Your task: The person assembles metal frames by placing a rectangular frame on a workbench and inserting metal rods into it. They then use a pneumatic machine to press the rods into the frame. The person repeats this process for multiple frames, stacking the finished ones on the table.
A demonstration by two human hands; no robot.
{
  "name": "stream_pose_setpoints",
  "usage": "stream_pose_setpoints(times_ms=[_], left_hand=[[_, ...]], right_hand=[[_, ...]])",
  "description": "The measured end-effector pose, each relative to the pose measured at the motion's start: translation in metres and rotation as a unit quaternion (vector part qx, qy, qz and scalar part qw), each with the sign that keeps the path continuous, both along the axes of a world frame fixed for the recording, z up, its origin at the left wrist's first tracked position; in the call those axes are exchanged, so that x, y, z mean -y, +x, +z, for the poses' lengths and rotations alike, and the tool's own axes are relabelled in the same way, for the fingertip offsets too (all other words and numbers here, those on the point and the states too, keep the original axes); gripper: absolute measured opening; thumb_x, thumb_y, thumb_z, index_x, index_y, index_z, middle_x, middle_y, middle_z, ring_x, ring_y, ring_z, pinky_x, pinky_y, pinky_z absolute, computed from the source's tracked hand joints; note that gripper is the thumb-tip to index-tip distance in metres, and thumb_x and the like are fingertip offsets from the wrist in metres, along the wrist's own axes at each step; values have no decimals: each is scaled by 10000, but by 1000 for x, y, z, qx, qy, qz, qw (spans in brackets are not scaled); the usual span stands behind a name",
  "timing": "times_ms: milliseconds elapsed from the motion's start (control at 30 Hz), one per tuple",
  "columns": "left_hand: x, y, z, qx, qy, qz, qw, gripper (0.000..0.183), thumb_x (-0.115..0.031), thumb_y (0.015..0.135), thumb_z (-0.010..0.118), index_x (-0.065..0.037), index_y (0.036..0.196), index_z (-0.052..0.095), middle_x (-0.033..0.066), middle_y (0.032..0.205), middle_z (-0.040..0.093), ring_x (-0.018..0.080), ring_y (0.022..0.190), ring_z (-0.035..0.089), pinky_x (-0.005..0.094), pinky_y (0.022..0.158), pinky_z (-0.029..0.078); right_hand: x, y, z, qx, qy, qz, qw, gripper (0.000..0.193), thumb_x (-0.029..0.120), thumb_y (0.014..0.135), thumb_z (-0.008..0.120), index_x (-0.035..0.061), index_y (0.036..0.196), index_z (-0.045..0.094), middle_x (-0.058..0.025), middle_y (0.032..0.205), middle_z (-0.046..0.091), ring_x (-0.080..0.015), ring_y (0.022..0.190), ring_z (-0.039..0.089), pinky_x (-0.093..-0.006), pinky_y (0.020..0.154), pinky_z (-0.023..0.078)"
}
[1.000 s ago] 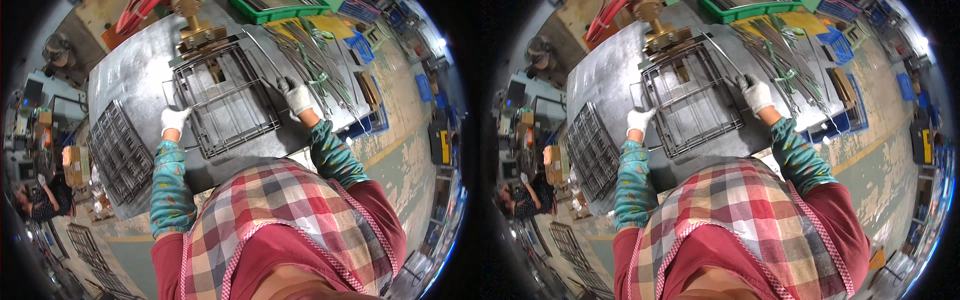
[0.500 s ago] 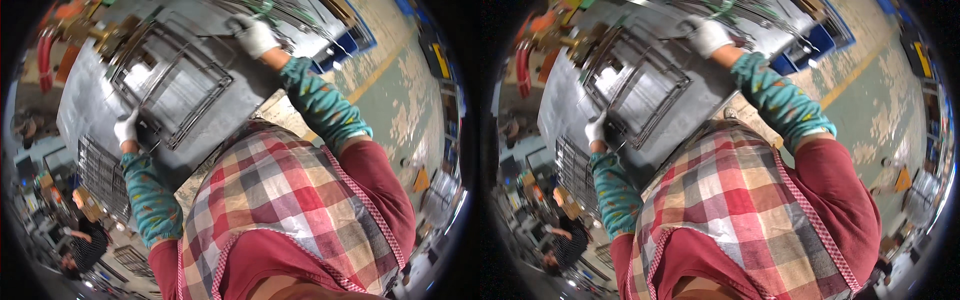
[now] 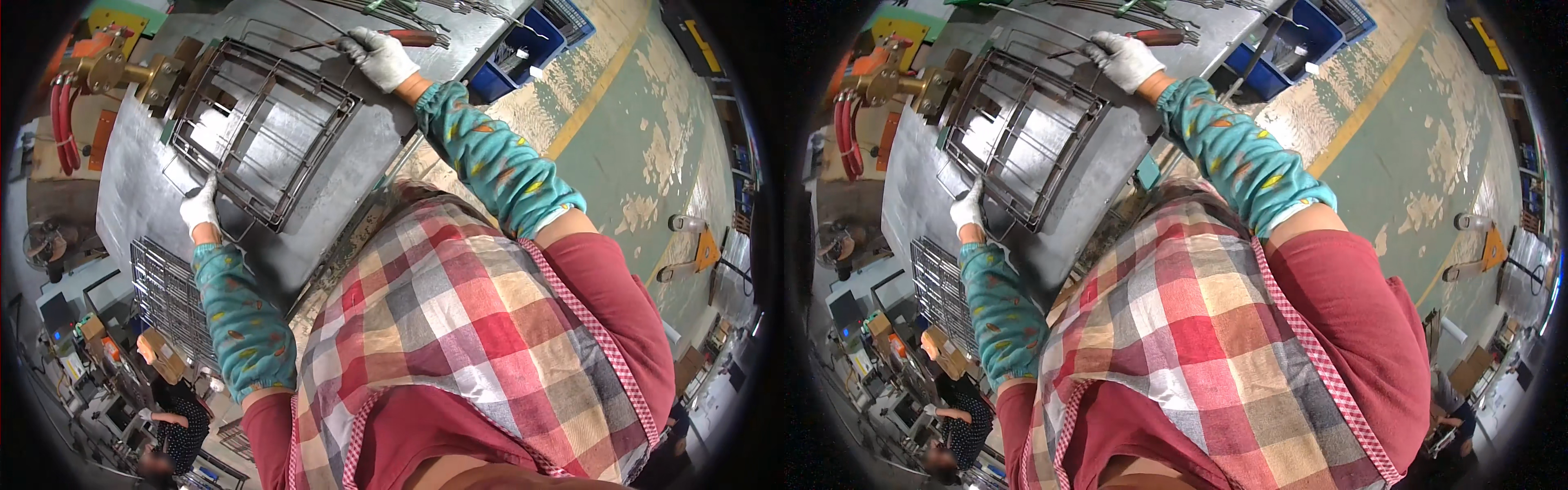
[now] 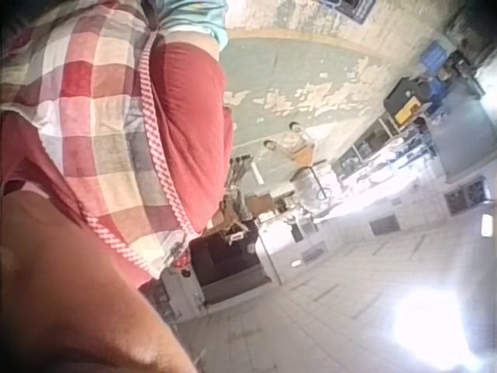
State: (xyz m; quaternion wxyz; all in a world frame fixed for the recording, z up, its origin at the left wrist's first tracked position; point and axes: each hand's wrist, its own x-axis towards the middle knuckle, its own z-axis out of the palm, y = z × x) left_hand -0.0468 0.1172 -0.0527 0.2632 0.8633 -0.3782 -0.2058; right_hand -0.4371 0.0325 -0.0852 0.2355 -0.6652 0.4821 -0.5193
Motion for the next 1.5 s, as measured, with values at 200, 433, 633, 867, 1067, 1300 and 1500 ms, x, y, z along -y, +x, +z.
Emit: stream_pose_setpoints(times_ms=[200,433,633,867,1067,1300,1500], left_hand=[[-6,-10,10,-6,-18,10,1000,612,-370,626,820,84,976,606,134,903,653,220,761,589,329,717,473],[-4,-4,0,-2,-27,18,999,515,-334,645,824,47,937,637,92,864,647,193,705,568,322,668,466],[-7,2,-18,-27,-89,31,995,525,-309,622,836,39,947,615,93,846,643,190,695,570,322,655,475],[-6,-18,12,-12,-27,19,999,539,-320,614,823,55,929,598,156,824,651,260,719,614,353,677,485],[-16,-19,20,3,-20,44,999,578,-326,605,821,85,953,612,197,869,663,296,769,640,360,705,493],[-16,-23,23,8,-8,44,999,651,-384,584,820,111,942,597,237,877,650,341,821,638,370,731,494],[-13,-23,21,24,8,36,999,634,-397,590,807,90,941,603,256,895,642,378,864,628,394,756,495]], right_hand=[[-2,1,2,-19,-14,-5,1000,205,232,899,561,56,996,605,-120,863,637,-243,801,604,-328,713,473],[-8,4,5,-30,-18,-46,998,227,289,879,559,97,990,610,-152,888,627,-349,857,593,-398,730,483],[-7,4,16,-14,67,-64,996,294,298,849,584,63,1023,606,-184,961,634,-349,913,602,-372,777,488],[26,5,3,-113,120,-79,983,353,387,844,577,69,975,657,-203,871,641,-358,858,614,-412,753,489],[62,53,60,-224,178,32,958,404,435,831,564,75,987,659,-181,952,641,-360,909,599,-407,792,480],[111,34,30,-97,151,-66,982,438,457,785,632,36,903,661,-169,889,664,-322,849,638,-378,763,496],[82,51,56,-239,188,24,952,680,531,627,757,-9,1007,593,-175,896,657,-294,817,638,-352,743,490]])
